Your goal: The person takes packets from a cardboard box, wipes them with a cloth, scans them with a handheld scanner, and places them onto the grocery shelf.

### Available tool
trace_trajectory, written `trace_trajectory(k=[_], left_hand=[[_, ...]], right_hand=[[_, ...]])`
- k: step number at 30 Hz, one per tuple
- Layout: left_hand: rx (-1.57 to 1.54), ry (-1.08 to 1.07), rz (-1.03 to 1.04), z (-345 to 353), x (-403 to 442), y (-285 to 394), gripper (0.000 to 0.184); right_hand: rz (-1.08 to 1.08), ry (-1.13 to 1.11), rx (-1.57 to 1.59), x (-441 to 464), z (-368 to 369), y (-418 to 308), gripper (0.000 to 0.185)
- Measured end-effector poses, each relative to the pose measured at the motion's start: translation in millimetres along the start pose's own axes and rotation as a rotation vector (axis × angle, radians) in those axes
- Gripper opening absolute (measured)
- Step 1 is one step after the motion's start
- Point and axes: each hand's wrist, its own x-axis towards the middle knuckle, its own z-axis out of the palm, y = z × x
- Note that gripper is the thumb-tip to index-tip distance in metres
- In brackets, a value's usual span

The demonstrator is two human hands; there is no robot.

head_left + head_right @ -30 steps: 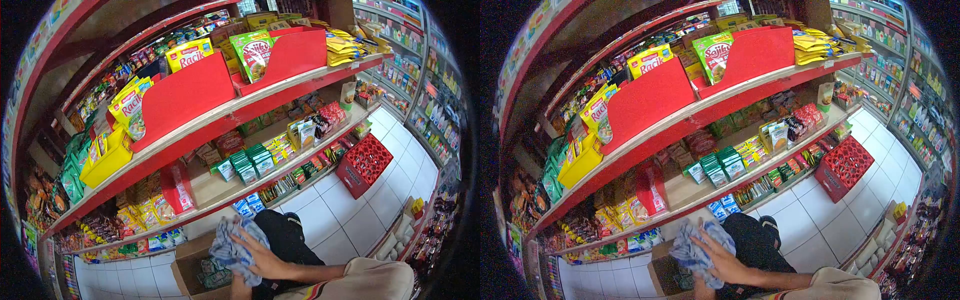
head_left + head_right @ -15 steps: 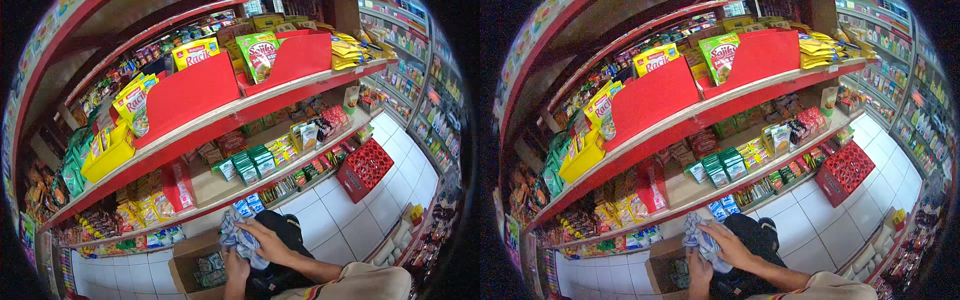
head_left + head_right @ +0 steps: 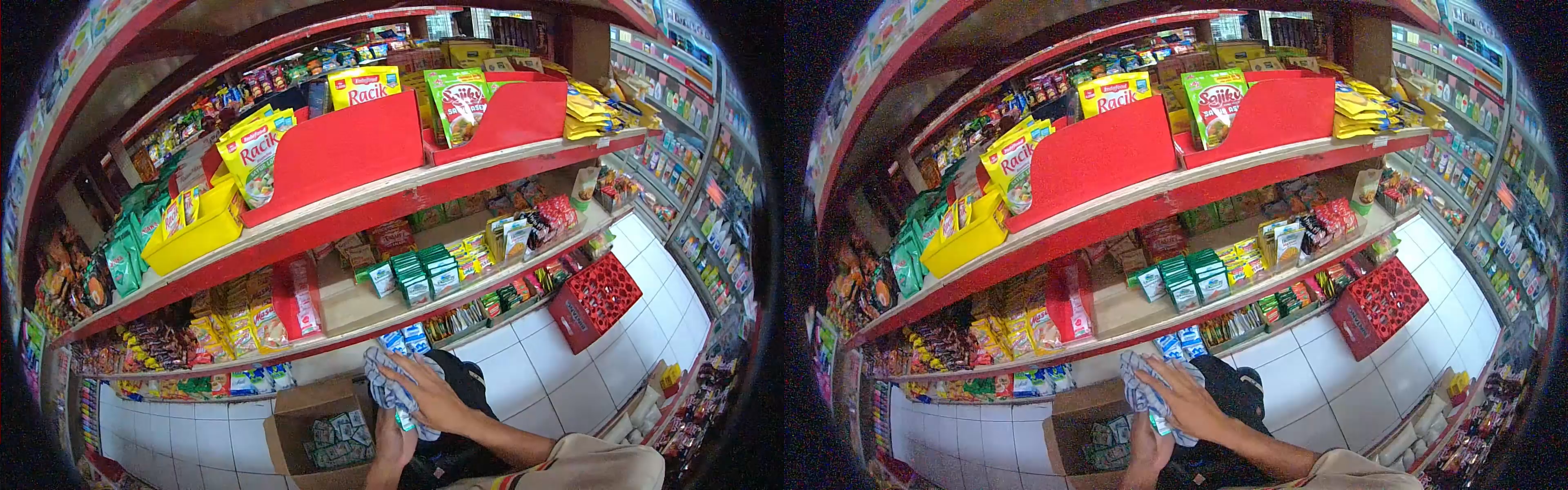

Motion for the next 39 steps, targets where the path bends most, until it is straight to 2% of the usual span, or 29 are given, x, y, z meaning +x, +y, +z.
trace_trajectory(k=[3, 5, 7, 9, 11, 13, 15, 17, 19, 20, 22, 23, 25, 26, 28, 29, 31, 32, 36, 39], left_hand=[[0.1, 0.0, 0.027, -18, 0, -11, 0.042], [0.145, -0.068, 0.013, -23, 1, -13, 0.036], [0.229, -0.032, -0.046, -23, -4, -1, 0.038], [0.082, -0.054, 0.032, -16, -3, 11, 0.049], [-0.018, -0.021, 0.069, -23, 1, 24, 0.055], [-0.086, -0.017, 0.091, -48, 15, 24, 0.056], [-0.179, -0.044, 0.072, -48, 18, 33, 0.057], [-0.313, -0.087, 0.033, -55, 25, 36, 0.056], [-0.374, -0.108, 0.022, -52, 28, 42, 0.055], [-0.429, -0.133, 0.005, -49, 30, 46, 0.054], [-0.437, -0.146, 0.007, -46, 38, 48, 0.054], [-0.448, -0.154, -0.002, -44, 42, 47, 0.055], [-0.455, -0.197, 0.018, -42, 52, 43, 0.058], [-0.459, -0.233, 0.039, -39, 55, 41, 0.061], [-0.5, -0.235, 0.013, -25, 57, 45, 0.061], [-0.532, -0.234, -0.008, -18, 58, 48, 0.061], [-0.607, -0.237, -0.019, -17, 64, 48, 0.06], [-0.641, -0.231, -0.029, -16, 65, 51, 0.06], [-0.591, -0.223, 0.081, -16, 69, 58, 0.06], [-0.55, -0.198, 0.099, -3, 65, 68, 0.062]], right_hand=[[0.009, 0.091, 0.057, 1, -2, 3, 0.085], [0.125, 0.132, 0.036, 2, 0, 20, 0.08], [0.041, 0.274, 0.062, 6, -5, 40, 0.076], [0.21, 0.267, 0.122, 0, -19, 38, 0.081], [0.219, 0.241, 0.113, -15, -5, 55, 0.086], [0.019, -0.298, -0.093, -36, 10, 68, 0.082], [-0.165, -0.409, -0.34, -61, 15, 57, 0.085], [-0.095, -0.404, -0.345, -63, 2, 41, 0.078], [0.127, -0.336, -0.142, -63, -24, 12, 0.073], [0.156, -0.424, -0.182, -71, -28, 6, 0.068], [0.0, -0.47, -0.104, -99, -17, 10, 0.066], [-0.001, -0.47, -0.11, -98, -23, -2, 0.066], [0.306, -1.159, -0.199, -92, -32, -35, 0.086], [0.313, -1.162, -0.2, -94, -25, -36, 0.086], [0.406, -1.053, -0.089, -106, -9, -32, 0.083], [0.413, -1.066, -0.086, -107, -7, -28, 0.083], [0.318, -0.848, -0.085, -111, -6, -22, 0.068], [0.435, -0.838, 0.106, -100, -14, -25, 0.07], [0.464, -0.165, 0.448, -90, -29, -45, 0.06], [0.542, -0.07, 0.703, -99, -12, -25, 0.054]])
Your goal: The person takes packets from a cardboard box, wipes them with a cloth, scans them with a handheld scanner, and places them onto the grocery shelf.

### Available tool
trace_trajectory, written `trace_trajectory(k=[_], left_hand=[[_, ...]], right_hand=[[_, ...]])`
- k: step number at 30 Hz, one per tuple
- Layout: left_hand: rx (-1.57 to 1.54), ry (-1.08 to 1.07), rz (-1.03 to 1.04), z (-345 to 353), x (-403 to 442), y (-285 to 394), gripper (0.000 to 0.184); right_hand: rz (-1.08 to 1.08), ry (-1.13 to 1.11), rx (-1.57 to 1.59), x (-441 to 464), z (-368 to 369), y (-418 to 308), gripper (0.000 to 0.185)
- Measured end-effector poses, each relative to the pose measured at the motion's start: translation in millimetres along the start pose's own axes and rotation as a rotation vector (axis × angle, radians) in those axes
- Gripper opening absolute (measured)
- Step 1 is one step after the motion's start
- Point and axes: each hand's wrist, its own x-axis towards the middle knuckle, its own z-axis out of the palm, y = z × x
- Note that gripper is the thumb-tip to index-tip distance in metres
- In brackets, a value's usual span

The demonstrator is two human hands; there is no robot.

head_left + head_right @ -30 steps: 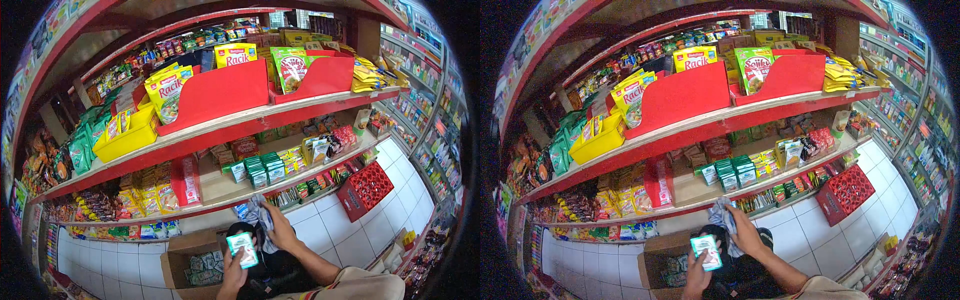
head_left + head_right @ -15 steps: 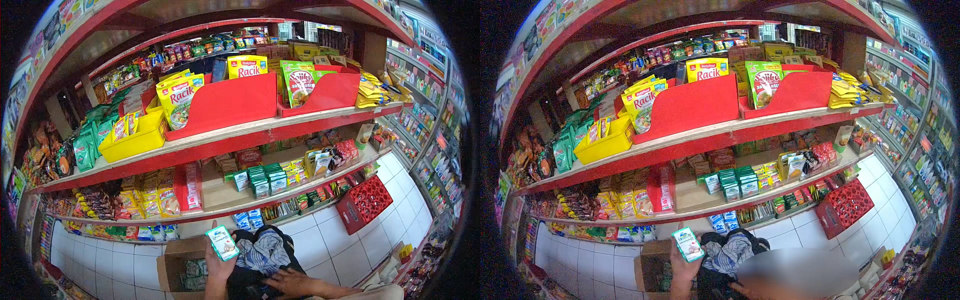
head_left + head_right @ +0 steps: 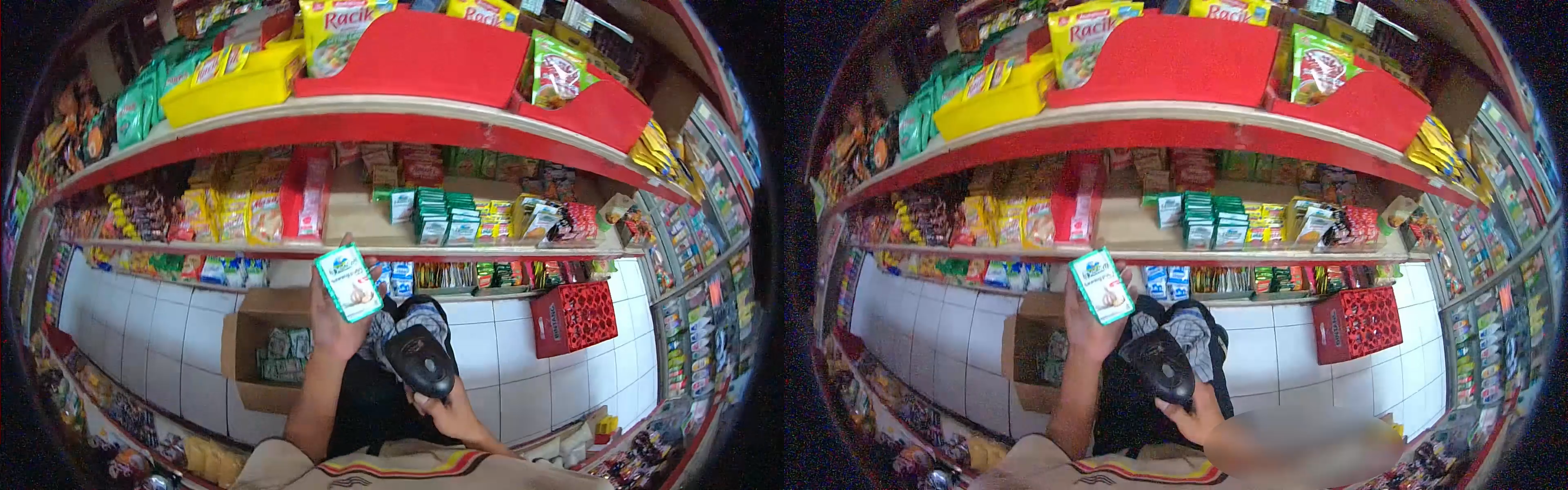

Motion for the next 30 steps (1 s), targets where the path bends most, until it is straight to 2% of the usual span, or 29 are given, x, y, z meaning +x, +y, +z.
trace_trajectory(k=[1, 3, 8, 11, 13, 14, 16, 17, 19, 22, 30], left_hand=[[-0.018, 0.001, -0.013, 6, -1, 0, 0.063], [0.01, -0.009, -0.002, 6, -1, -2, 0.064], [0.073, 0.033, 0.009, 11, -5, -2, 0.067], [0.022, -0.082, 0.031, -9, 1, -3, 0.063], [-0.128, -0.143, -0.03, -27, 5, -6, 0.065], [0.047, -0.097, 0.039, -27, 6, -7, 0.059], [0.345, 0.3, 0.15, -25, 3, -16, 0.047], [0.344, 0.303, 0.149, -24, 1, -15, 0.047], [0.424, 0.277, 0.186, -20, -2, -12, 0.034], [0.441, 0.2, 0.219, -17, -3, -10, 0.029], [0.57, 0.199, 0.232, -22, -3, -3, 0.024]], right_hand=[[0.01, -0.009, -0.001, 2, 2, -5, 0.054], [-0.229, 0.091, -0.19, 10, 5, -21, 0.05], [-0.178, 0.044, -0.192, 14, 5, -31, 0.051], [-0.162, 0.01, -0.203, 15, 5, -30, 0.054], [-0.167, 0.007, -0.213, 15, 5, -30, 0.055], [-0.174, 0.011, -0.232, 14, 5, -32, 0.055], [-0.181, 0.015, -0.25, 14, 5, -33, 0.055], [-0.174, 0.013, -0.233, 14, 4, -34, 0.056], [-0.168, 0.014, -0.217, 14, 2, -34, 0.057], [-0.15, 0.013, -0.23, 14, 1, -30, 0.06], [-0.184, 0.063, -0.313, 18, 1, -22, 0.065]])
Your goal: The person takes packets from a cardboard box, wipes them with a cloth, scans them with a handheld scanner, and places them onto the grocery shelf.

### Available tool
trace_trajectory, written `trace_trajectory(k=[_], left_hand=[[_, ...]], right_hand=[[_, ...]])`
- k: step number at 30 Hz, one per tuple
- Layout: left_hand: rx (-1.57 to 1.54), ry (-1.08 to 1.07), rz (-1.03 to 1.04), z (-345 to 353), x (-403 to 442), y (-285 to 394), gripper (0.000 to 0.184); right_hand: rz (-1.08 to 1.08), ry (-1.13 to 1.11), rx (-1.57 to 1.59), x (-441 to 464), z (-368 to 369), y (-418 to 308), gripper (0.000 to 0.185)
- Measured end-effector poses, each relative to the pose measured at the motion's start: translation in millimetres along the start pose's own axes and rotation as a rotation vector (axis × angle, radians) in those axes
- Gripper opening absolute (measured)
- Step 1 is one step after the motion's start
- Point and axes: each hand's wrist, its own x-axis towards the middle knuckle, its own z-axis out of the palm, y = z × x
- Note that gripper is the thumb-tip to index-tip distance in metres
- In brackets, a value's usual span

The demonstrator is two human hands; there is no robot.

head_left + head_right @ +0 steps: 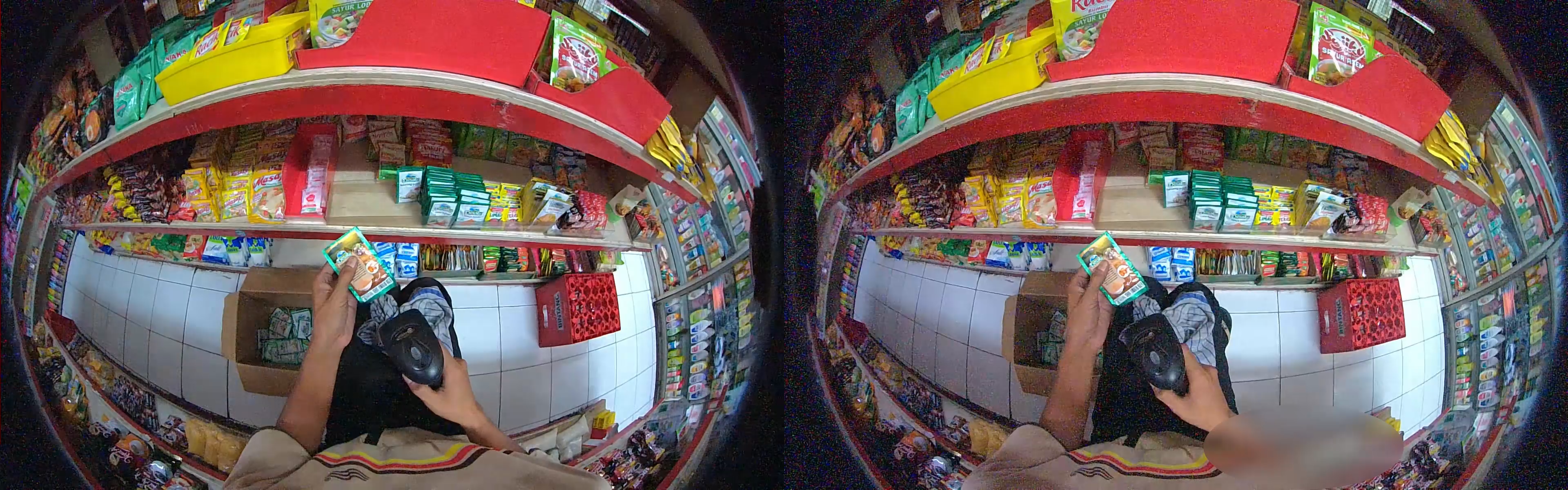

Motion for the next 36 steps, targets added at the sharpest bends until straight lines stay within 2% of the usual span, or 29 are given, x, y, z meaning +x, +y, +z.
trace_trajectory(k=[4, 6, 10, 16, 19, 22, 30, 34, 36], left_hand=[[-0.003, -0.008, 0.011, -3, -1, -2, 0.024], [0.0, 0.007, 0.002, 3, -3, 1, 0.024], [0.023, 0.016, -0.013, 2, -3, 1, 0.025], [0.007, 0.0, 0.003, 1, -3, 1, 0.023], [0.017, -0.001, -0.006, -3, -3, -1, 0.022], [0.021, 0.01, -0.005, 0, -4, 0, 0.023], [0.013, 0.007, -0.006, -1, -4, -1, 0.024], [0.013, 0.007, -0.019, -4, -3, -3, 0.024], [0.009, 0.021, -0.019, -2, -4, -3, 0.024]], right_hand=[[-0.002, -0.041, -0.009, 1, -2, 1, 0.068], [0.082, -0.067, 0.005, -1, -1, 3, 0.072], [0.024, -0.051, -0.103, -3, 1, 16, 0.075], [0.099, -0.086, 0.025, -1, -1, 6, 0.077], [0.07, -0.094, -0.008, -1, -2, 9, 0.074], [-0.047, -0.012, -0.022, 0, 1, 9, 0.074], [0.047, -0.076, -0.015, -2, -1, 13, 0.079], [0.022, -0.079, -0.038, -4, -1, 15, 0.083], [0.102, -0.102, -0.063, -5, -1, 15, 0.086]])
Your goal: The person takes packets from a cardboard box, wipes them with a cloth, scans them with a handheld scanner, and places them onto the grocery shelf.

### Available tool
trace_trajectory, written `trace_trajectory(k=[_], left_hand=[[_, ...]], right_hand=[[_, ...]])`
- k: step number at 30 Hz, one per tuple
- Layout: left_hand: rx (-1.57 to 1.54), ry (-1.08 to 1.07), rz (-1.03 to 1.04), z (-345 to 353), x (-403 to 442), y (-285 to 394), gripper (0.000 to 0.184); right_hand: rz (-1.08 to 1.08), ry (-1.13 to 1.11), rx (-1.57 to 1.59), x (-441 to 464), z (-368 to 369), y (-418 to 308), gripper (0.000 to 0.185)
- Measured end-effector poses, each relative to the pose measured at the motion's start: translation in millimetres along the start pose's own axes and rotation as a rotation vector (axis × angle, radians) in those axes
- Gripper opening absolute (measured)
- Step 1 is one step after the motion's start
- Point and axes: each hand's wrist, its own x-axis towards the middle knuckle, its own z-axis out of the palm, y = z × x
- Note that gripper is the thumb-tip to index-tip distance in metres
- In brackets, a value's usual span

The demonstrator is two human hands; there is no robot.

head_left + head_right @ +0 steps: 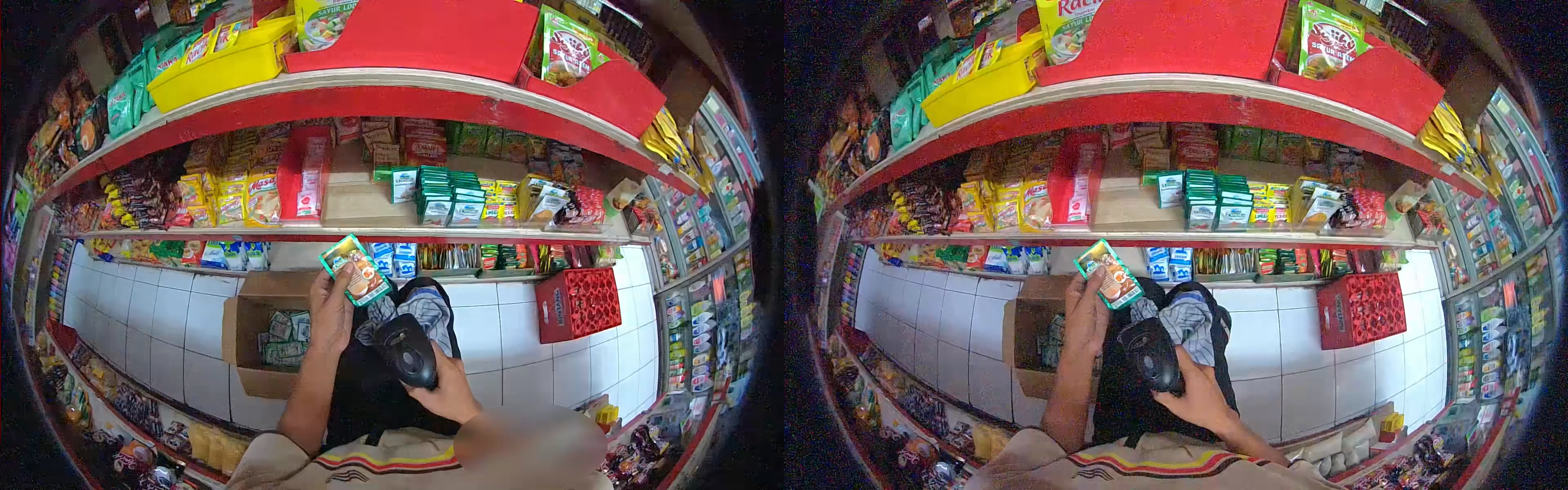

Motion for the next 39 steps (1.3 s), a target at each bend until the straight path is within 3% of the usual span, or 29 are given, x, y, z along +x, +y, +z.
trace_trajectory(k=[4, 16, 25, 32, 35, 38, 39], left_hand=[[-0.017, -0.001, 0.007, 0, -1, -1, 0.024], [0.0, 0.016, -0.001, -4, -1, -5, 0.023], [0.028, -0.005, 0.0, -3, -1, -11, 0.023], [0.096, -0.041, -0.046, -24, 12, -34, 0.028], [0.031, -0.023, -0.103, -26, 17, -38, 0.034], [-0.117, 0.091, -0.168, -33, 24, -45, 0.027], [-0.258, -0.054, -0.203, -53, 37, -56, 0.034]], right_hand=[[-0.054, -0.024, -0.034, 1, 0, 5, 0.088], [0.065, -0.071, 0.02, 3, -3, 4, 0.085], [-0.091, 0.002, -0.011, 5, -1, 7, 0.08], [-0.096, -0.125, -0.204, 2, -8, 10, 0.072], [-0.102, -0.177, -0.333, -2, -7, 22, 0.064], [-0.09, -0.234, -0.448, -6, -3, 45, 0.058], [-0.07, -0.277, -0.484, -6, -1, 52, 0.056]])
